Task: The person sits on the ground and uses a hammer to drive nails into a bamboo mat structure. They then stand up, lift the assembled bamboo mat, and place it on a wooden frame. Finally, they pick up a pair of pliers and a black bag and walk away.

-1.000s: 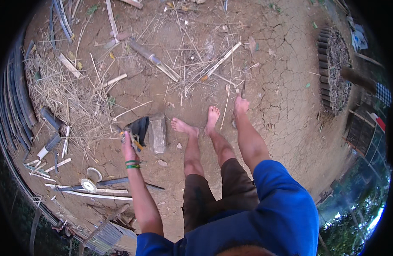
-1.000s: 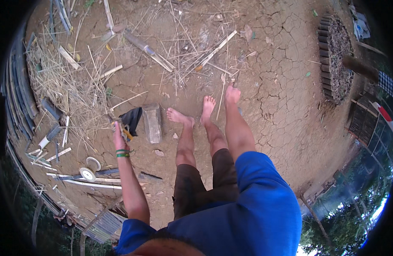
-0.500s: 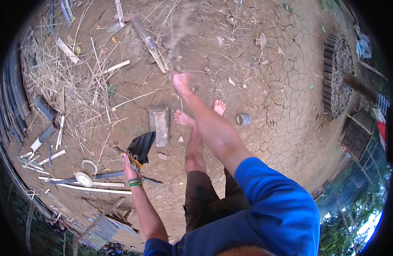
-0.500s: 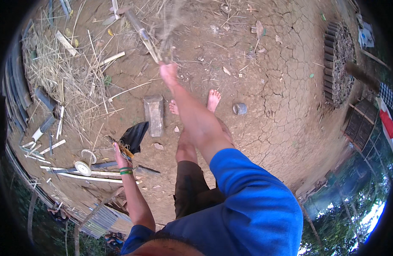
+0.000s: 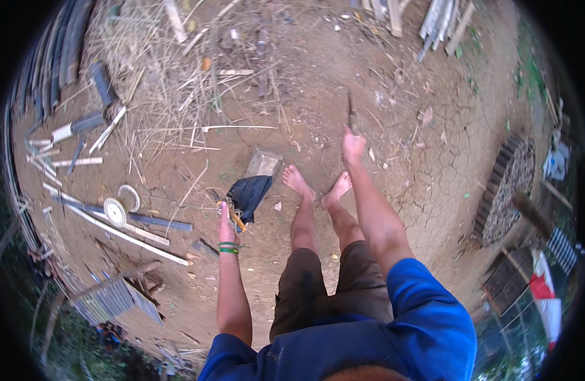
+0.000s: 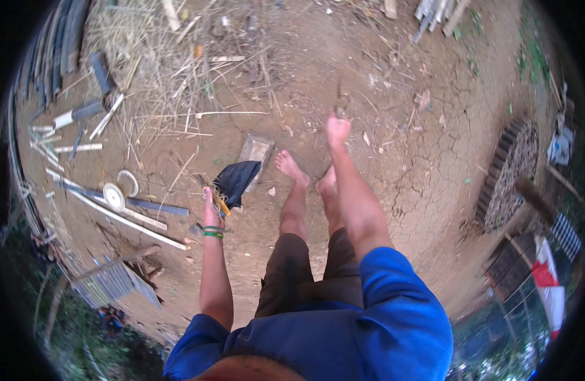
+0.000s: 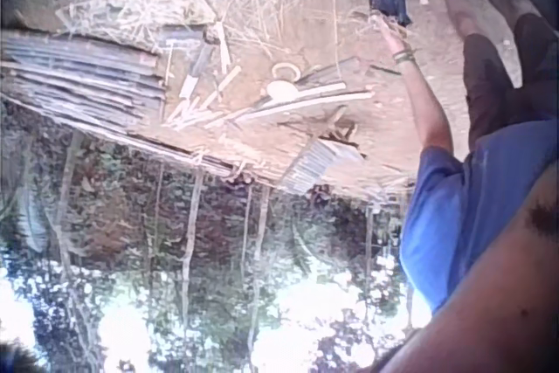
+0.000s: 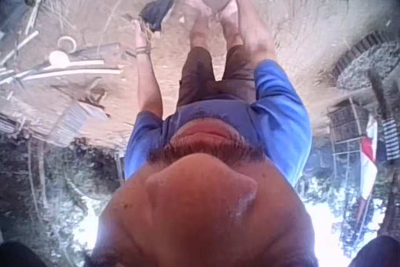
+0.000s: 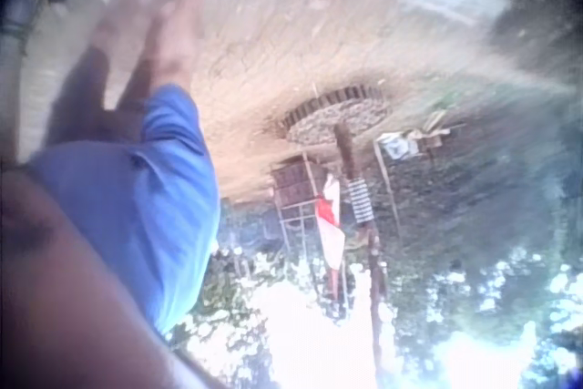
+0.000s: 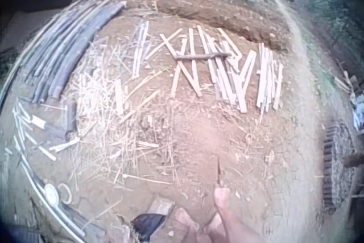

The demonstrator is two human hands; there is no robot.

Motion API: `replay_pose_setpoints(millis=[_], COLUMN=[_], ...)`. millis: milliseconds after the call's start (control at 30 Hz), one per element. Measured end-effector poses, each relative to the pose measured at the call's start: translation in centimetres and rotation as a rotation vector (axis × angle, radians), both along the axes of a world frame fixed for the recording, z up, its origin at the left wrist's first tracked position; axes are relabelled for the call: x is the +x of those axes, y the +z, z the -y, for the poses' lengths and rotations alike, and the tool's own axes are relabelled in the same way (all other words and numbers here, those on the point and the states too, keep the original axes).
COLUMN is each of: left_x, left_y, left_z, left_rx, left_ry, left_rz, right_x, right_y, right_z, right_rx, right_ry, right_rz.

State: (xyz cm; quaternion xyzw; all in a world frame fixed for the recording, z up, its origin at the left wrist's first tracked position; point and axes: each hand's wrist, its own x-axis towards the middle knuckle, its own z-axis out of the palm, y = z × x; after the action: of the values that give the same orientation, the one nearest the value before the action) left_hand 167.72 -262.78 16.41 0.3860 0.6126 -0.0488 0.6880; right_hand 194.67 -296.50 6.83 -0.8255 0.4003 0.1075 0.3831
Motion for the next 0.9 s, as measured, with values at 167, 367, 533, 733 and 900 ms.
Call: replay_pose_setpoints(millis=[167, 367, 533, 733, 900], left_x=[-3.0, -6.1, -10.1, -10.0, -9.8], left_y=[0.7, 3.4, 2.6, 5.0, 4.7], left_z=[0.5, 1.7, 2.8, 5.6, 7.1], left_rx=[0.000, 0.050, 0.073, 0.099, 0.155], left_ry=[-0.005, 0.197, 0.308, 0.481, 0.555], left_rz=[-0.023, -0.036, -0.090, -0.188, -0.223], right_x=[3.8, 11.2, 14.5, 17.6, 22.0], right_y=[-3.6, -4.1, -10.6, -1.8, 8.7], right_z=[-1.8, -15.3, -24.0, -38.6, -48.2], right_rx=[-0.092, -0.016, 0.227, 0.723, 0.349], right_ry=[0.103, 0.290, 0.205, 0.362, 1.254], right_rz=[-0.028, 0.009, 0.011, 0.080, -0.107])
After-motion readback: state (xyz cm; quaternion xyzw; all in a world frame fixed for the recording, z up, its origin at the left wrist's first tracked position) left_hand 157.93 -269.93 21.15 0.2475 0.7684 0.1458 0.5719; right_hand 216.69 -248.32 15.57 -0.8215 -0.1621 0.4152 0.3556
